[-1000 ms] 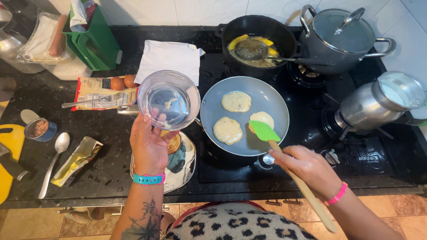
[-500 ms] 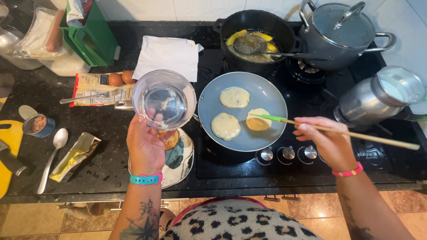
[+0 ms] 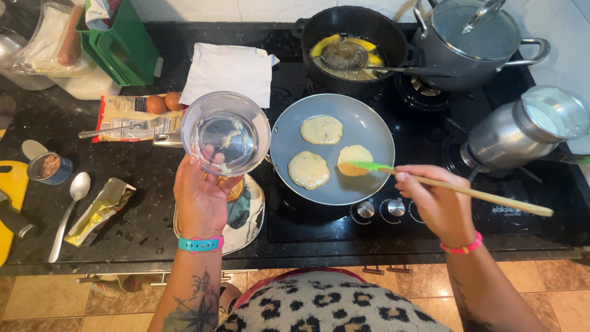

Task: The person cooks pancakes in a pan, using a spatula to flip them and a spoon to spread batter. They also stir frying plantains in a separate pot and retrieve a jar from a cabinet.

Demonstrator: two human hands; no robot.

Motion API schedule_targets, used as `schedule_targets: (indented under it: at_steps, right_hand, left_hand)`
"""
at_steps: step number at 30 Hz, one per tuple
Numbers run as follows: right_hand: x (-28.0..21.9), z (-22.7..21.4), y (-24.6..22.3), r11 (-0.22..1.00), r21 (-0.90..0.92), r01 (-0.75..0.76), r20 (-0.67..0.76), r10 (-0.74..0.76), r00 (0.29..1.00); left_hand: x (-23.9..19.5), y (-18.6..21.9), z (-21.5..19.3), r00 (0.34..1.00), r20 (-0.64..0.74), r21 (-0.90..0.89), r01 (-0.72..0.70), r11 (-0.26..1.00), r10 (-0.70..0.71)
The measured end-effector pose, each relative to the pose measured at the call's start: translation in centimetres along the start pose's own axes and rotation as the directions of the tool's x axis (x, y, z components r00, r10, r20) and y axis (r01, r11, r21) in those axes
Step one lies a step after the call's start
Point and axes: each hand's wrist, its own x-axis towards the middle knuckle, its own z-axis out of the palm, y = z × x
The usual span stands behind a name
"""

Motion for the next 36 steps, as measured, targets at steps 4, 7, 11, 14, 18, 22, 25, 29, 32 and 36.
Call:
schedule_targets:
  at_steps: [4, 7, 11, 14, 18, 22, 25, 29, 32, 36]
  right_hand:
    - [-0.7, 0.3, -1.1, 0.999, -0.032, -0.036, 0.008, 0.036, 0.999]
    - [-0.5, 0.2, -1.4, 0.998, -0.049, -0.038, 0.012, 0.038, 0.999]
    - [-0.5, 0.2, -1.4, 0.997, -0.070, -0.031, 0.000, 0.031, 1.000]
    - [-0.5, 0.3, -1.4, 0.991, -0.132, -0.016, -0.006, 0.016, 1.000]
    - [-0.2, 0.2, -1.9, 0.978, -0.209, 0.004, 0.009, -0.002, 1.000]
    - [0.1, 0.0, -2.0, 0.962, -0.268, 0.049, -0.003, -0.052, 0.999]
    - [0.5, 0.2, -1.9, 0.946, -0.320, 0.057, 0.014, -0.056, 0.998]
    - [0.9, 1.2, -1.5, 0.956, -0.276, 0.097, 0.022, -0.094, 0.995]
    - [1.1, 1.7, -1.9, 0.956, -0.264, 0.130, 0.028, -0.127, 0.991]
    - [1.3, 1.4, -1.6, 0.931, -0.311, 0.191, 0.036, -0.189, 0.981]
  left_hand:
    - [0.0, 0.0, 0.3, 1.000, 0.007, 0.001, 0.001, 1.000, -0.001]
    - [0.2, 0.1, 0.3, 1.000, 0.016, -0.006, 0.004, 1.000, -0.004]
    - [0.4, 0.1, 0.3, 1.000, 0.029, -0.001, 0.009, 1.000, -0.009]
    - [0.4, 0.3, 0.2, 0.999, 0.035, 0.003, 0.006, 1.000, -0.006]
    - [0.4, 0.4, 0.0, 0.999, 0.033, 0.000, 0.005, 1.000, -0.005]
    - [0.5, 0.4, -0.4, 0.999, 0.031, -0.003, 0.010, 1.000, -0.009]
    - [0.4, 0.4, -0.5, 1.000, 0.026, 0.002, 0.012, 1.000, -0.012]
    - [0.6, 0.2, -0.8, 1.000, 0.025, -0.002, 0.014, 1.000, -0.014]
    - [0.2, 0.3, -0.5, 1.000, 0.026, -0.011, 0.017, 1.000, -0.016]
    - [0.0, 0.6, -0.4, 0.999, 0.037, -0.011, 0.019, 1.000, -0.019]
